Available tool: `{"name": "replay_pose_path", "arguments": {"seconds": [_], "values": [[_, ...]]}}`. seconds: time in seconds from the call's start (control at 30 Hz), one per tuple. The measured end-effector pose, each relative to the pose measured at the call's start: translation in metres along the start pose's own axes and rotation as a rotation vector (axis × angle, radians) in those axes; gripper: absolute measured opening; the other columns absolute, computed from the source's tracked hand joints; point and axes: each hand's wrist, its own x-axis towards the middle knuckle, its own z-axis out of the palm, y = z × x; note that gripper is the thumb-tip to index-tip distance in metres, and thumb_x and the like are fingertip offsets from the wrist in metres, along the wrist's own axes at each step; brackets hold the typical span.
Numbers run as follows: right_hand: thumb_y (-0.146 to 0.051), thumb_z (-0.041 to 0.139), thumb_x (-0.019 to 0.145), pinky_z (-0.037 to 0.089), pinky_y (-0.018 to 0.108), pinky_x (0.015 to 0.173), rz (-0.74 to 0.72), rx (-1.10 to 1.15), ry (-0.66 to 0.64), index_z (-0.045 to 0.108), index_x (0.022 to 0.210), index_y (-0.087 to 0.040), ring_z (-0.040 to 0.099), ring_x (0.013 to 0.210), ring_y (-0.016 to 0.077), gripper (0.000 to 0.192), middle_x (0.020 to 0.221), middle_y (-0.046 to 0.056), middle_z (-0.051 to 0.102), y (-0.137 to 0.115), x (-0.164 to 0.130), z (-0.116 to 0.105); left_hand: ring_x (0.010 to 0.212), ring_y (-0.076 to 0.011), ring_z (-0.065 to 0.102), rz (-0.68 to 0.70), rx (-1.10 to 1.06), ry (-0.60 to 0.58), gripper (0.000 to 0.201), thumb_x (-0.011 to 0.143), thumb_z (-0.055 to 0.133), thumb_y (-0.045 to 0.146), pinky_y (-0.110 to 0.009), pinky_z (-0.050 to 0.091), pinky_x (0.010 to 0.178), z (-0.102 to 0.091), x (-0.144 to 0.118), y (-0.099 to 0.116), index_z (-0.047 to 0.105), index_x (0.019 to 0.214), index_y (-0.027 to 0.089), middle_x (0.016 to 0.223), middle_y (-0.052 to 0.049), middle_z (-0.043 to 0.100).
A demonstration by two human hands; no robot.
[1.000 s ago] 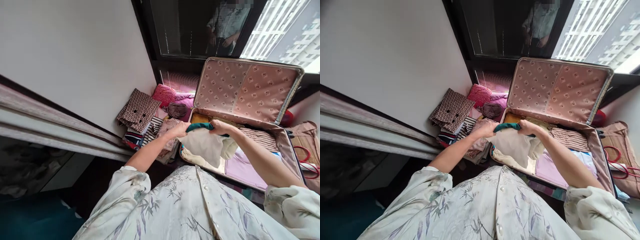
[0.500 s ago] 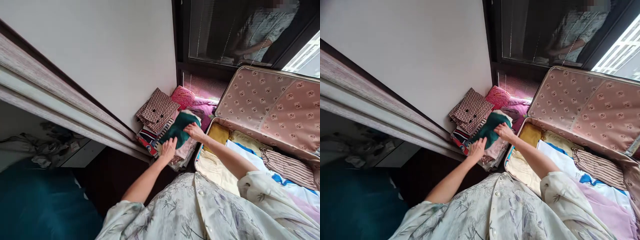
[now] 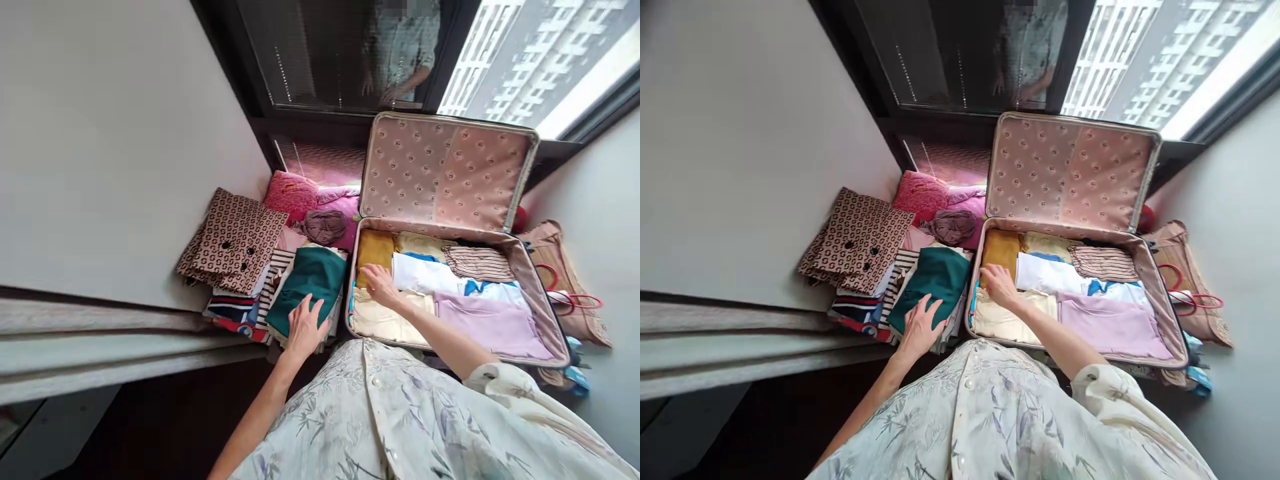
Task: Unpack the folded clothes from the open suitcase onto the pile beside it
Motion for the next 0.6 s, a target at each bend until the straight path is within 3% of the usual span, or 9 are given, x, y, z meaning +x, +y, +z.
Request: {"name": "replay_pose_path", "arguments": {"seconds": [0.07,0.13,0.27,0.43,0.6], "values": [[-0.014,0.053,0.086,0.043,0.041,0.11,0.241,-0.004,0.011,0.057,0.144,-0.02,0.052,0.131,0.0274,0.058,0.147,0.015,0.056,0.055,-0.037,0.002,0.138,-0.0289,0.052,0.146,-0.169,-0.002,0.044,0.094,0.059,0.026,-0.043,0.043,0.116,0.006,0.007,0.02,0.061,0.138,0.02,0.151,-0.016,0.049],[-0.013,0.052,0.085,0.046,0.044,0.106,0.394,-0.01,0.036,0.06,0.14,-0.017,0.057,0.123,0.0303,0.056,0.136,0.018,0.062,0.107,-0.075,0.003,0.135,-0.0254,0.055,0.275,-0.297,-0.076,0.04,0.094,0.057,0.023,-0.038,0.044,0.117,0.021,0.016,0.043,0.063,0.134,0.02,0.143,-0.014,0.056],[-0.017,0.047,0.086,0.047,0.047,0.104,0.61,-0.026,0.083,0.059,0.138,-0.012,0.058,0.122,0.0331,0.053,0.13,0.021,0.063,0.188,-0.152,-0.002,0.136,-0.0258,0.054,0.392,-0.258,-0.273,0.042,0.092,0.059,0.021,-0.04,0.041,0.119,0.061,0.036,0.087,0.061,0.135,0.017,0.142,-0.015,0.057],[-0.024,0.05,0.086,0.047,0.046,0.104,0.744,-0.032,0.073,0.06,0.135,-0.016,0.058,0.121,0.0323,0.051,0.126,0.018,0.065,0.255,-0.244,-0.011,0.148,-0.0331,0.038,0.375,0.05,-0.341,0.066,0.087,0.07,0.024,-0.052,0.027,0.124,0.098,0.06,0.12,0.048,0.15,0.024,0.154,-0.015,0.048],[-0.028,0.056,0.083,0.046,0.05,0.103,0.849,-0.046,0.025,0.06,0.131,-0.013,0.055,0.123,0.036,0.05,0.13,0.021,0.062,0.298,-0.311,-0.012,0.143,-0.0364,0.04,0.348,0.221,-0.328,0.079,0.085,0.074,0.031,-0.052,0.023,0.12,0.112,0.08,0.136,0.038,0.155,0.026,0.15,-0.016,0.05]]}}
